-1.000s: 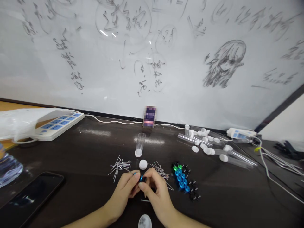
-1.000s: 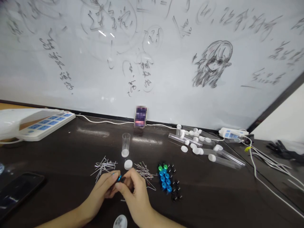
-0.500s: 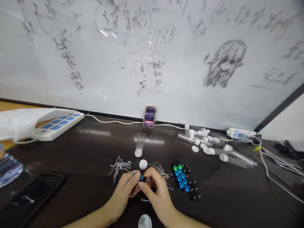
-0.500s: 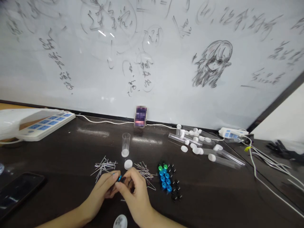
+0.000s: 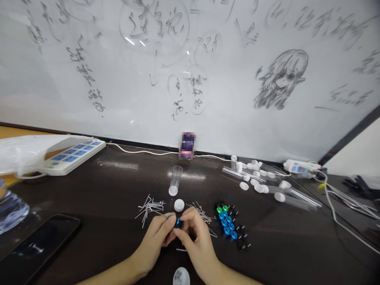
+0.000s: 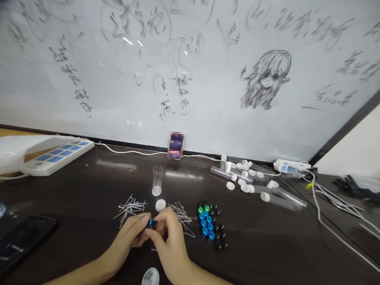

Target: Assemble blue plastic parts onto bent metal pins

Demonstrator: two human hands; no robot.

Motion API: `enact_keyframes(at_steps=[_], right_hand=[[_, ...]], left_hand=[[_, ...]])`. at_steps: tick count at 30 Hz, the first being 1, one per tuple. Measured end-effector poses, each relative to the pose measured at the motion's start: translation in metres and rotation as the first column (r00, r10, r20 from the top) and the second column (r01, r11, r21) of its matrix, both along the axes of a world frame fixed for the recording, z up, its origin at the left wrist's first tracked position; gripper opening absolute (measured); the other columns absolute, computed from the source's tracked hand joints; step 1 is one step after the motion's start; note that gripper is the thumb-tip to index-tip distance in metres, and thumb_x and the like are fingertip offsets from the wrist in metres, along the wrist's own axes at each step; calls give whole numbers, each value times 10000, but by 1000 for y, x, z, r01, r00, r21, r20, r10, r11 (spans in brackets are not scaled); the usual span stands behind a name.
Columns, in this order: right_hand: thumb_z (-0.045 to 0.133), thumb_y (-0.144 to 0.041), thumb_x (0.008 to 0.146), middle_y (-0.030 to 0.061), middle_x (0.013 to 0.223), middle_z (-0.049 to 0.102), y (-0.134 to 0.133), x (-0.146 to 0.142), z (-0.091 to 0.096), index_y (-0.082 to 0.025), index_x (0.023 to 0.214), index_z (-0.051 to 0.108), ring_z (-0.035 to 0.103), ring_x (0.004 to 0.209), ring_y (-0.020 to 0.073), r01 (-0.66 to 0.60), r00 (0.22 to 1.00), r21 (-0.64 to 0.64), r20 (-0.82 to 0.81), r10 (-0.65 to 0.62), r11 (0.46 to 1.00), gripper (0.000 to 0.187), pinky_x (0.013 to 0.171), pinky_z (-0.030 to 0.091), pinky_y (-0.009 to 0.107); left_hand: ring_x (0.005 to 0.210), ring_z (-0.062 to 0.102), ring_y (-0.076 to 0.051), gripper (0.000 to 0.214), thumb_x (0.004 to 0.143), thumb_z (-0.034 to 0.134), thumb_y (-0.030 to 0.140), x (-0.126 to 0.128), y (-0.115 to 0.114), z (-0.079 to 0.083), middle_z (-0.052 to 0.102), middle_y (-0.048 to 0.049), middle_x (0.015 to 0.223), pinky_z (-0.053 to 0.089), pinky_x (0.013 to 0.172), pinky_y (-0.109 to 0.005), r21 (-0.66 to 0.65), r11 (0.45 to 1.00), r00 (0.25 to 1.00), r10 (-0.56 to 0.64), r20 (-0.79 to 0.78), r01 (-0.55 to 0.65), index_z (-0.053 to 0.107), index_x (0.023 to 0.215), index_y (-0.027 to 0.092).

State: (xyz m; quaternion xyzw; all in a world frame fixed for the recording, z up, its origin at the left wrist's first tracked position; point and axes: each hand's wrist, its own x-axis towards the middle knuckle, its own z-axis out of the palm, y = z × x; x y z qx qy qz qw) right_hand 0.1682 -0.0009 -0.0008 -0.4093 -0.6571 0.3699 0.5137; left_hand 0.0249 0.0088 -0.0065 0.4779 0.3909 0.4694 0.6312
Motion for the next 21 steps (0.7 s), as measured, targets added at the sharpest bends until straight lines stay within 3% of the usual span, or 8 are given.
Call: enact_keyframes(at_steps=[3,8,15,21], right_hand=[[619,-362,876,-36,708,456,1,0,-2,-200,835,508,441,600,125,-17,1000,-51,-5,16,999,201,575,365,238],[412,-464,975,-50,541,417,2,2,-3,-194,660,436,396,487,106,-107,994,-174,-36,102,979,415,487,307,231],[604,-460,880,-52,633,410,1,2,1,-189,753,488,406,568,109,-26,999,-85,21,27,996,321,551,329,228],[385,-477,983,-42,521,419,2,3,-3,-187,608,431,410,481,102,-90,996,-177,11,93,980,476,486,309,230]], left_hand=[[530,313,-111,442,813,565,577,0,0,0,366,52,576,218,477,-245,10,1000,1000,-9,-3,9,506,643,174],[543,336,-116,469,872,520,515,-1,0,-4,374,34,587,244,483,-258,106,993,998,-61,-9,62,437,550,184],[523,277,-108,429,837,556,542,0,0,1,330,58,566,199,473,-247,6,999,999,-37,26,37,454,616,188],[559,340,-121,484,848,542,544,0,-2,-2,377,31,584,256,496,-254,84,995,998,-56,-14,57,434,543,184]])
